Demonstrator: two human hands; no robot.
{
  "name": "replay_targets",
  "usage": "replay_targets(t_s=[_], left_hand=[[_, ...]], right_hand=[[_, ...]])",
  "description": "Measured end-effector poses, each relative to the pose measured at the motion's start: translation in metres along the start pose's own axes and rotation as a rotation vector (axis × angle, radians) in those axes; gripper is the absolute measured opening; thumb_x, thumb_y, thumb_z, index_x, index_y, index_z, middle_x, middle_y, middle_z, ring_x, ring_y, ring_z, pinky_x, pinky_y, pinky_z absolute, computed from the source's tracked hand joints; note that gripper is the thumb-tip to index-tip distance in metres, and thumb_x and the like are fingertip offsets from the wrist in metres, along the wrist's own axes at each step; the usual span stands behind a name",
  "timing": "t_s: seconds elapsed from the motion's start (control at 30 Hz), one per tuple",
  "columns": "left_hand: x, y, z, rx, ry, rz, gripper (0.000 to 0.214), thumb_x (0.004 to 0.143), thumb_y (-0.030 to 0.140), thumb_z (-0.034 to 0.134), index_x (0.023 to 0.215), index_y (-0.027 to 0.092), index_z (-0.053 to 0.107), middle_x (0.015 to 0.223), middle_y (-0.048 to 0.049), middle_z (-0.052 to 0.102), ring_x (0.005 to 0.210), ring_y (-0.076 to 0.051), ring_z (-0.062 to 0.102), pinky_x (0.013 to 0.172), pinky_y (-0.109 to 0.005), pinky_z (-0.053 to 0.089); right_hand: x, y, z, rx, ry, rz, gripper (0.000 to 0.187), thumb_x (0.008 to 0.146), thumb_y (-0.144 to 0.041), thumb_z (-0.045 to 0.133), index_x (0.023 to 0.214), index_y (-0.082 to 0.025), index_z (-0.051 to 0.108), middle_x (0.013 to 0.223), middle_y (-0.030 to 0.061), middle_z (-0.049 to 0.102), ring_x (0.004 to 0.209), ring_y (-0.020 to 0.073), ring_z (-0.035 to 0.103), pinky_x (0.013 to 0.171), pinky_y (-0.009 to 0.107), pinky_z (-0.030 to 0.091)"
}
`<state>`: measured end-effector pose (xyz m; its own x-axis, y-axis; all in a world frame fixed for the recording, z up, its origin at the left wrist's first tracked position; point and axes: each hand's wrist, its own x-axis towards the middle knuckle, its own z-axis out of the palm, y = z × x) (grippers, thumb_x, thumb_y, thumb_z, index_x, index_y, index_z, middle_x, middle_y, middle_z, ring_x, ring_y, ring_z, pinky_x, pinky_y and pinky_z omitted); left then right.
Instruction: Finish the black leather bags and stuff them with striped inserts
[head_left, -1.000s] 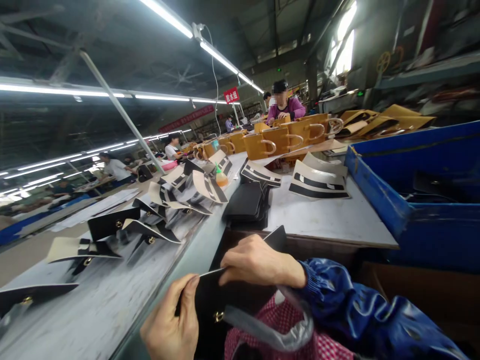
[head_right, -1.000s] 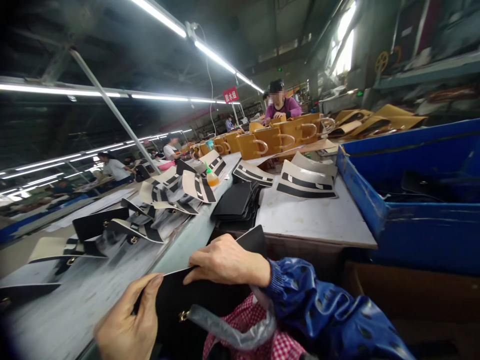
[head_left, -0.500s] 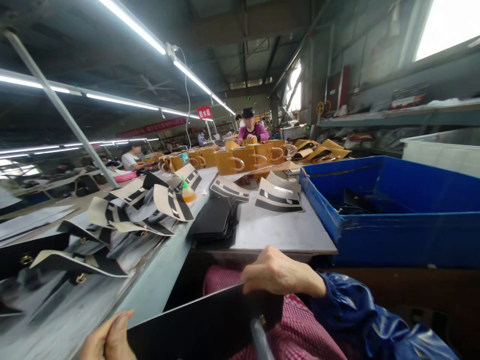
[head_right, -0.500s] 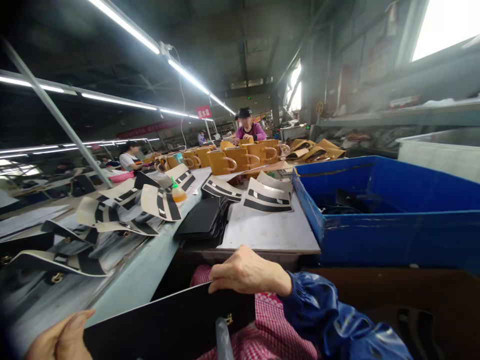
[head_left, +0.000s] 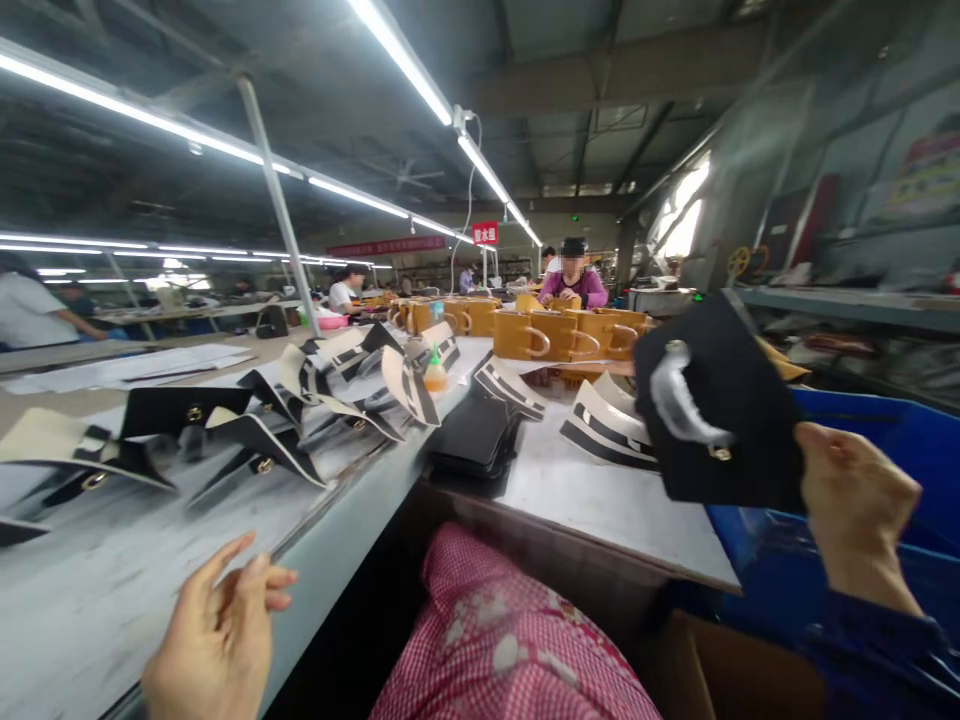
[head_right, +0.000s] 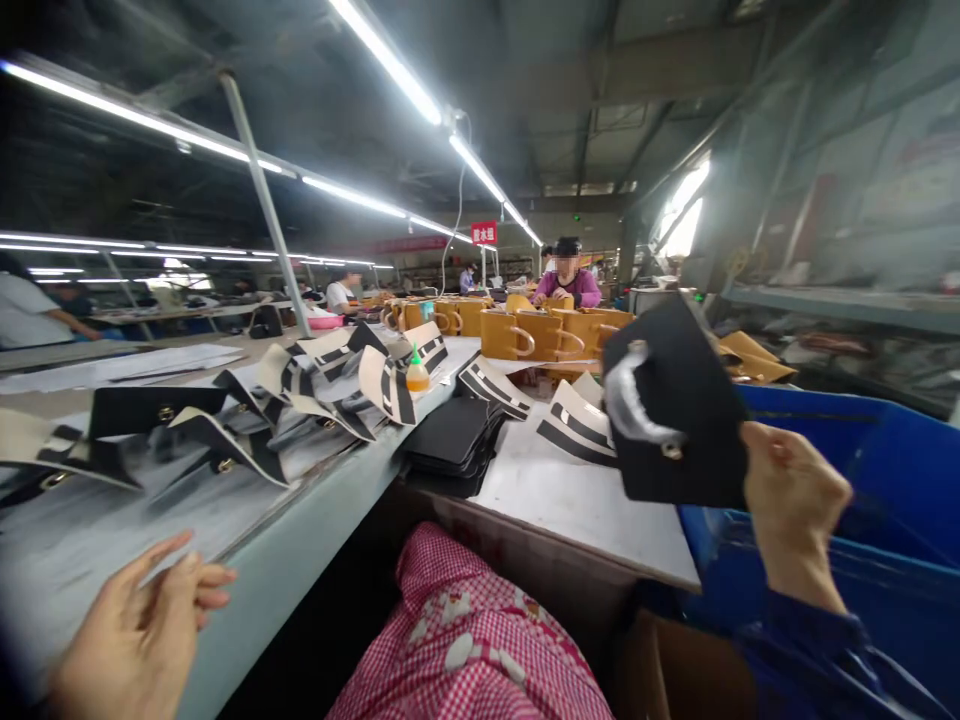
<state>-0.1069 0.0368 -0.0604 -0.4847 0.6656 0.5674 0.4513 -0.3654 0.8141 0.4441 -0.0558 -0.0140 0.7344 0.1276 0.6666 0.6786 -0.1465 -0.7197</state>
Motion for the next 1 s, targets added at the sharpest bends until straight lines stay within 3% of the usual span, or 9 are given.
replay_targets(t_s=[0.1, 0.2, 0.27, 0.3, 0.37, 0.43, 0.53, 0.7, 1.0], left_hand=[[0.001, 0.007, -0.008, -0.015, -0.002, -0.089, 0.048, 0.082, 0.055, 0.061, 0.112, 0.018, 0.063, 0.066, -0.0007, 0.069, 0.054, -0.017, 0.065, 0.053, -0.026, 0.053], [-0.001, 0.008, -0.005, -0.033, -0.014, -0.103, 0.047, 0.083, 0.055, 0.060, 0.110, 0.017, 0.062, 0.066, -0.0015, 0.070, 0.053, -0.016, 0.064, 0.052, -0.025, 0.052], [-0.005, 0.006, 0.001, -0.053, -0.066, -0.099, 0.047, 0.084, 0.055, 0.059, 0.110, 0.016, 0.062, 0.067, -0.0020, 0.070, 0.053, -0.016, 0.064, 0.051, -0.026, 0.052], [-0.008, 0.004, 0.004, -0.064, -0.099, -0.095, 0.047, 0.085, 0.055, 0.059, 0.110, 0.016, 0.062, 0.067, -0.0021, 0.070, 0.053, -0.016, 0.063, 0.051, -0.026, 0.052], [-0.013, 0.002, 0.011, -0.079, -0.160, -0.093, 0.047, 0.086, 0.055, 0.057, 0.111, 0.016, 0.061, 0.067, -0.0021, 0.070, 0.053, -0.016, 0.063, 0.051, -0.026, 0.053], [-0.018, -0.002, 0.017, -0.079, -0.222, -0.094, 0.048, 0.087, 0.056, 0.056, 0.112, 0.016, 0.061, 0.067, -0.0017, 0.070, 0.052, -0.016, 0.063, 0.051, -0.026, 0.053], [-0.022, -0.007, 0.021, -0.082, -0.297, -0.089, 0.048, 0.088, 0.057, 0.055, 0.111, 0.016, 0.061, 0.066, -0.0009, 0.069, 0.051, -0.016, 0.063, 0.049, -0.026, 0.052], [-0.025, -0.015, 0.025, -0.106, -0.362, -0.137, 0.048, 0.088, 0.058, 0.055, 0.112, 0.016, 0.060, 0.068, -0.0009, 0.068, 0.051, -0.015, 0.061, 0.048, -0.025, 0.049], [-0.037, -0.012, 0.046, -0.370, -0.536, -0.378, 0.063, 0.077, 0.067, 0.064, 0.109, 0.013, 0.060, 0.072, -0.0065, 0.070, 0.059, -0.018, 0.063, 0.047, -0.026, 0.048]], right_hand=[[0.018, 0.012, 0.012, -0.071, 0.152, 0.149, 0.080, 0.088, -0.064, 0.047, 0.145, -0.008, 0.048, 0.131, 0.0391, 0.052, 0.131, 0.0560, 0.040, 0.092, 0.073, 0.028], [0.003, 0.003, 0.053, -0.082, 0.069, -0.030, 0.090, 0.085, -0.063, 0.053, 0.153, -0.009, 0.032, 0.153, 0.0357, 0.025, 0.143, 0.0564, 0.018, 0.099, 0.076, 0.020], [-0.024, -0.017, 0.095, -0.009, -0.162, -0.238, 0.067, 0.089, -0.061, 0.049, 0.133, -0.012, 0.057, 0.143, 0.0326, 0.042, 0.135, 0.0532, 0.035, 0.096, 0.071, 0.033], [-0.041, -0.029, 0.119, 0.019, -0.298, -0.302, 0.054, 0.089, -0.059, 0.051, 0.116, -0.015, 0.068, 0.125, 0.0273, 0.060, 0.123, 0.0452, 0.052, 0.092, 0.060, 0.045], [-0.082, -0.056, 0.167, 0.052, -0.559, -0.412, 0.036, 0.090, -0.051, 0.057, 0.097, -0.018, 0.071, 0.100, 0.0151, 0.071, 0.097, 0.0300, 0.067, 0.084, 0.046, 0.054], [-0.123, -0.081, 0.208, 0.074, -0.776, -0.522, 0.029, 0.089, -0.042, 0.066, 0.104, -0.017, 0.069, 0.105, 0.0078, 0.071, 0.096, 0.0216, 0.067, 0.087, 0.042, 0.054], [-0.174, -0.105, 0.246, 0.049, -0.936, -0.594, 0.037, 0.092, -0.039, 0.065, 0.122, -0.017, 0.062, 0.128, 0.0097, 0.062, 0.114, 0.0242, 0.061, 0.097, 0.048, 0.051], [-0.204, -0.115, 0.266, -0.071, -0.998, -0.538, 0.037, 0.095, -0.037, 0.061, 0.126, -0.019, 0.059, 0.135, 0.0107, 0.056, 0.119, 0.0262, 0.057, 0.100, 0.051, 0.048], [-0.169, -0.111, 0.264, -0.138, -1.043, -0.237, 0.031, 0.096, -0.037, 0.059, 0.121, -0.018, 0.061, 0.122, 0.0086, 0.062, 0.103, 0.0211, 0.064, 0.088, 0.042, 0.055]])
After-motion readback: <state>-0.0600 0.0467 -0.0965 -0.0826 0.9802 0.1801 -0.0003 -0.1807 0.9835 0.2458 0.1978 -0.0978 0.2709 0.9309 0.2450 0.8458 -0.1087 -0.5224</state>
